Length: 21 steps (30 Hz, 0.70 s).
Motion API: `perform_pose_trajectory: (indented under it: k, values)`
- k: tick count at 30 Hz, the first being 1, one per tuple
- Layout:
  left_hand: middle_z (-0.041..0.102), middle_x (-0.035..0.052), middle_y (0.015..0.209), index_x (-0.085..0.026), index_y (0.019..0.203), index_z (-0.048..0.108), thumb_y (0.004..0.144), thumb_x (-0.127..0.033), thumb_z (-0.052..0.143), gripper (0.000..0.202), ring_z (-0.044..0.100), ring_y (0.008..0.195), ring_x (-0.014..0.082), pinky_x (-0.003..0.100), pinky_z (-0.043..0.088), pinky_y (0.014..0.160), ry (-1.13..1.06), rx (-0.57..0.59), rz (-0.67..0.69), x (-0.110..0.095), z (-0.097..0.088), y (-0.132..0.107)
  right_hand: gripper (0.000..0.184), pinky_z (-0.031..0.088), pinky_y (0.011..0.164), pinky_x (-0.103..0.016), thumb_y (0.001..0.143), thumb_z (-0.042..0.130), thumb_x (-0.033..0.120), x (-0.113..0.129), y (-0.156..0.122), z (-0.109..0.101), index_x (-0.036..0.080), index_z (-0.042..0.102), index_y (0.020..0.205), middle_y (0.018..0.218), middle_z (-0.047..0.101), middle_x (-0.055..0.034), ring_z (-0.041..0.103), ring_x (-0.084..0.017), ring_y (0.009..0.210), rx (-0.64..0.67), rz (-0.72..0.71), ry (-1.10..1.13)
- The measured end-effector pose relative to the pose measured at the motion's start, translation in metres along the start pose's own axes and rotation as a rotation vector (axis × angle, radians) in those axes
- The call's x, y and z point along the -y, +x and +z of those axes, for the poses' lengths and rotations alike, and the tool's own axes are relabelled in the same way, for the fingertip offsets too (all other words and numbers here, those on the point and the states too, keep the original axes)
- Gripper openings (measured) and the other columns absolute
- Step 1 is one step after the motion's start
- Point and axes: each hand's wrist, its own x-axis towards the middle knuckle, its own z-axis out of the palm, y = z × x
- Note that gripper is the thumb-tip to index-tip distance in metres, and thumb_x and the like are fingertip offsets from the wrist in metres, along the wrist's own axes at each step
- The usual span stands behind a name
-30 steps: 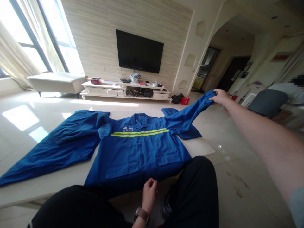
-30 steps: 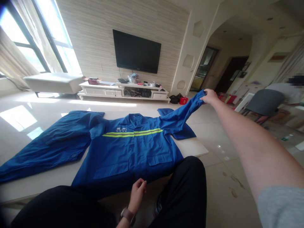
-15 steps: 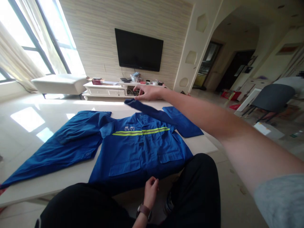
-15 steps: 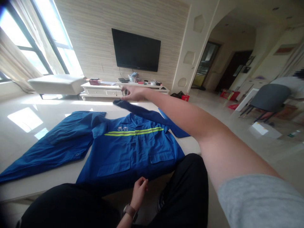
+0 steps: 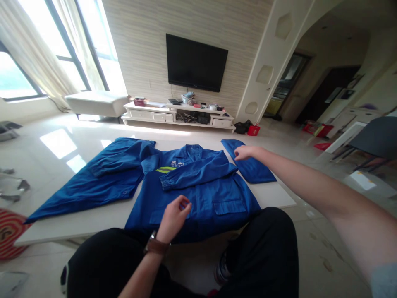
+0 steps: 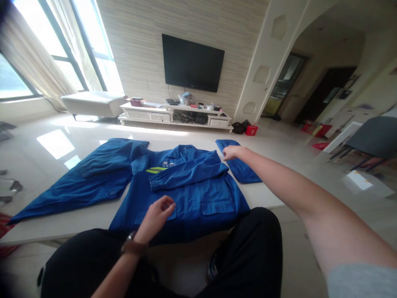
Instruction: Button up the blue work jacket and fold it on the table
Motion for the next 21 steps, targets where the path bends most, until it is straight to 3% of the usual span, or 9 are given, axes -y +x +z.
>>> perform_pose_trajectory:
  k: [3, 5, 7, 10, 13, 16, 19, 21]
  values:
    - [0.072, 0.0074, 0.089, -0.020, 0.092, 0.065, 0.082, -0.039, 0.063, 0.021, 0.064, 0.082, 0.0232, 0.029, 0.042, 0.071, 0.217, -0.229, -0.173, 0.014, -0.067, 0.067, 0.035, 0.053, 0.075, -0.038, 0.081, 0.067, 0.037, -0.022, -0.004, 0.063, 0.011, 0.076, 0.103, 0.097, 0.075, -0.0168, 0.070, -0.032, 0.086, 0.094, 0.046, 0.051]
    - [0.072, 0.0113, 0.085, -0.019, 0.079, 0.063, 0.077, -0.037, 0.068, 0.019, 0.066, 0.088, 0.0297, 0.033, 0.043, 0.073, 0.237, -0.272, -0.302, 0.033, -0.093, 0.107, 0.043, 0.055, 0.078, -0.037, 0.083, 0.064, 0.039, -0.028, -0.006, 0.107, 0.014, 0.074, 0.116, 0.110, 0.074, -0.0162, 0.071, -0.031, 0.094, 0.122, 0.025, 0.117]
    - [0.069, 0.0116, 0.075, -0.021, 0.066, 0.056, 0.070, -0.037, 0.074, 0.025, 0.067, 0.091, 0.0353, 0.034, 0.043, 0.073, 0.172, -0.232, -0.382, 0.052, -0.101, 0.137, 0.060, 0.053, 0.091, -0.036, 0.080, 0.066, 0.041, -0.032, -0.006, 0.147, 0.019, 0.064, 0.136, 0.136, 0.063, -0.0148, 0.065, -0.031, 0.115, 0.115, -0.010, 0.174]
    - [0.065, 0.0089, 0.068, -0.024, 0.062, 0.047, 0.056, -0.033, 0.086, 0.041, 0.065, 0.098, 0.0394, 0.036, 0.045, 0.076, 0.073, -0.225, -0.422, 0.077, -0.090, 0.161, 0.080, 0.043, 0.109, -0.043, 0.079, 0.068, 0.047, -0.037, 0.002, 0.194, 0.025, 0.046, 0.152, 0.163, 0.033, -0.0137, 0.045, -0.035, 0.141, 0.133, -0.067, 0.313]
    - [0.064, 0.0086, 0.077, -0.024, 0.068, 0.045, 0.048, -0.032, 0.090, 0.050, 0.062, 0.106, 0.0388, 0.039, 0.047, 0.084, 0.058, -0.311, -0.407, 0.092, -0.075, 0.167, 0.073, 0.032, 0.116, -0.053, 0.084, 0.064, 0.051, -0.036, 0.012, 0.216, 0.034, 0.044, 0.152, 0.168, 0.016, -0.0109, 0.027, -0.039, 0.150, 0.047, -0.044, 0.339]
    - [0.061, 0.0077, 0.080, -0.023, 0.069, 0.047, 0.058, -0.032, 0.085, 0.040, 0.062, 0.098, 0.0342, 0.039, 0.046, 0.085, 0.123, -0.306, -0.325, 0.097, -0.069, 0.167, 0.061, 0.028, 0.115, -0.061, 0.091, 0.057, 0.052, -0.022, 0.024, 0.219, 0.039, 0.045, 0.150, 0.168, 0.016, -0.0106, 0.020, -0.040, 0.151, -0.068, 0.021, 0.285]
    - [0.059, 0.0037, 0.075, -0.022, 0.071, 0.050, 0.073, -0.031, 0.073, 0.025, 0.059, 0.081, 0.0255, 0.035, 0.044, 0.079, 0.121, -0.231, -0.202, 0.096, -0.073, 0.169, 0.059, 0.030, 0.111, -0.061, 0.096, 0.047, 0.056, -0.008, 0.034, 0.217, 0.037, 0.044, 0.151, 0.165, 0.023, -0.0124, 0.027, -0.041, 0.147, -0.116, 0.130, 0.277]
    - [0.057, 0.0008, 0.075, -0.022, 0.078, 0.051, 0.079, -0.032, 0.068, 0.019, 0.056, 0.074, 0.0211, 0.032, 0.043, 0.075, 0.071, -0.276, -0.139, 0.097, -0.081, 0.172, 0.056, 0.034, 0.109, -0.059, 0.098, 0.038, 0.056, -0.007, 0.038, 0.216, 0.033, 0.048, 0.149, 0.164, 0.027, -0.0112, 0.036, -0.040, 0.141, -0.155, 0.242, 0.296]
